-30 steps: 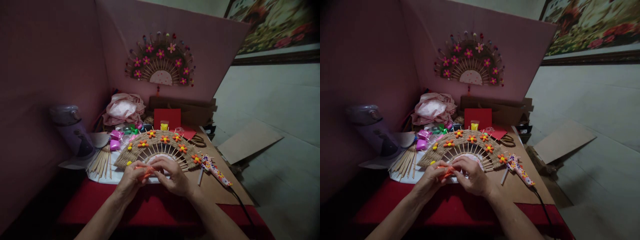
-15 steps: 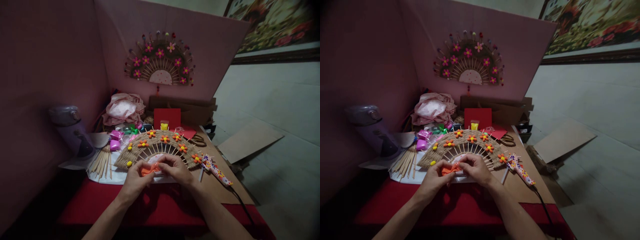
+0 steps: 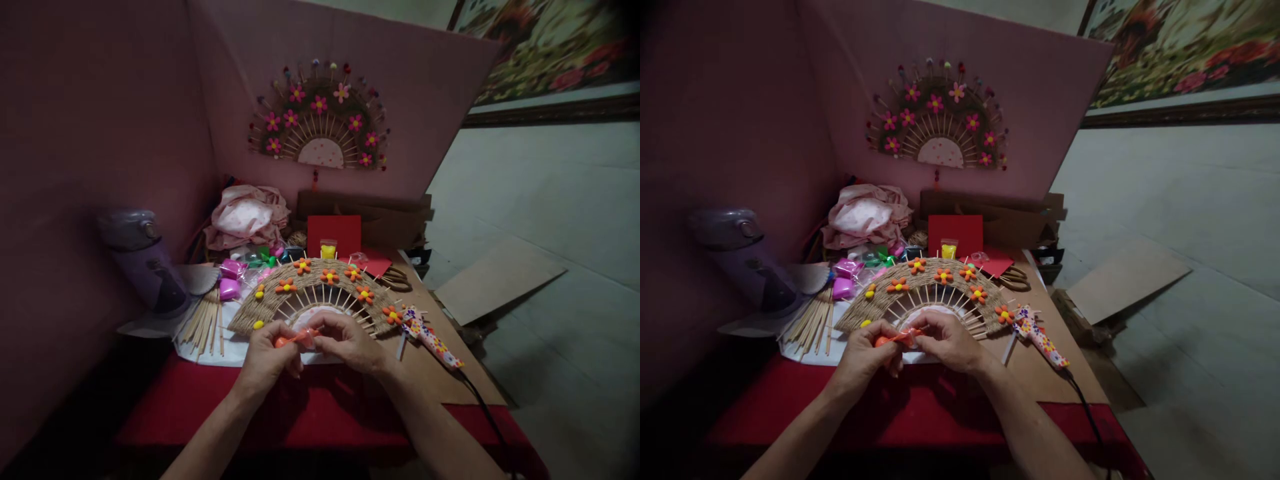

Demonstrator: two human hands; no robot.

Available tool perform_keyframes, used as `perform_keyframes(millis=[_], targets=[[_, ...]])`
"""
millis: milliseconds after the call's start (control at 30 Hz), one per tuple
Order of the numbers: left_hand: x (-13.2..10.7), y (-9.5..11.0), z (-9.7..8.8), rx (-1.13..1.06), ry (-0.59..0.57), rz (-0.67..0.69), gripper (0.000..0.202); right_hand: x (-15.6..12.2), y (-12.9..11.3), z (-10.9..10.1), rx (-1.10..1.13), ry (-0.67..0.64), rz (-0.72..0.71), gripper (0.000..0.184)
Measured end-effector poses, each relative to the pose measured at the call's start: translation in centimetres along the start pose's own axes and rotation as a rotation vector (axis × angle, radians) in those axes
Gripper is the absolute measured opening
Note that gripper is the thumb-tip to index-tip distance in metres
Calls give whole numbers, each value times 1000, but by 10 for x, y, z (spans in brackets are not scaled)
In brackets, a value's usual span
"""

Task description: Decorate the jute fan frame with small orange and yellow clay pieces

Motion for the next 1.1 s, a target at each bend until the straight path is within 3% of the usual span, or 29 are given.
perform_keyframes(millis=[200,500,833,967,1100], targets=[[-2,-2,6,-174,-100,-80,18,3,-10,-6,-83,12,-139,16],[2,-9,-2,-111,-26,-71,13,-2,-7,4,-203,33,-162,13],[2,-5,-6,-47,56,-2,25,-6,1,12,-232,22,-133,20],[0,-7,-1,-72,-11,-34,25,-4,3,9,-116,63,-56,17],[-5,-6,9,-178,-123,-97,23,-1,9,6,211,73,81,11]])
Point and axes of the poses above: each hand's wrist, its own x-axis towards the middle knuckle, its own z-axis out of the palm, y = z × x, the point moved 9 cm from there along x, towards the middle knuckle, and after that the axes turned 13 degrees about y, right-handed, at the moved point
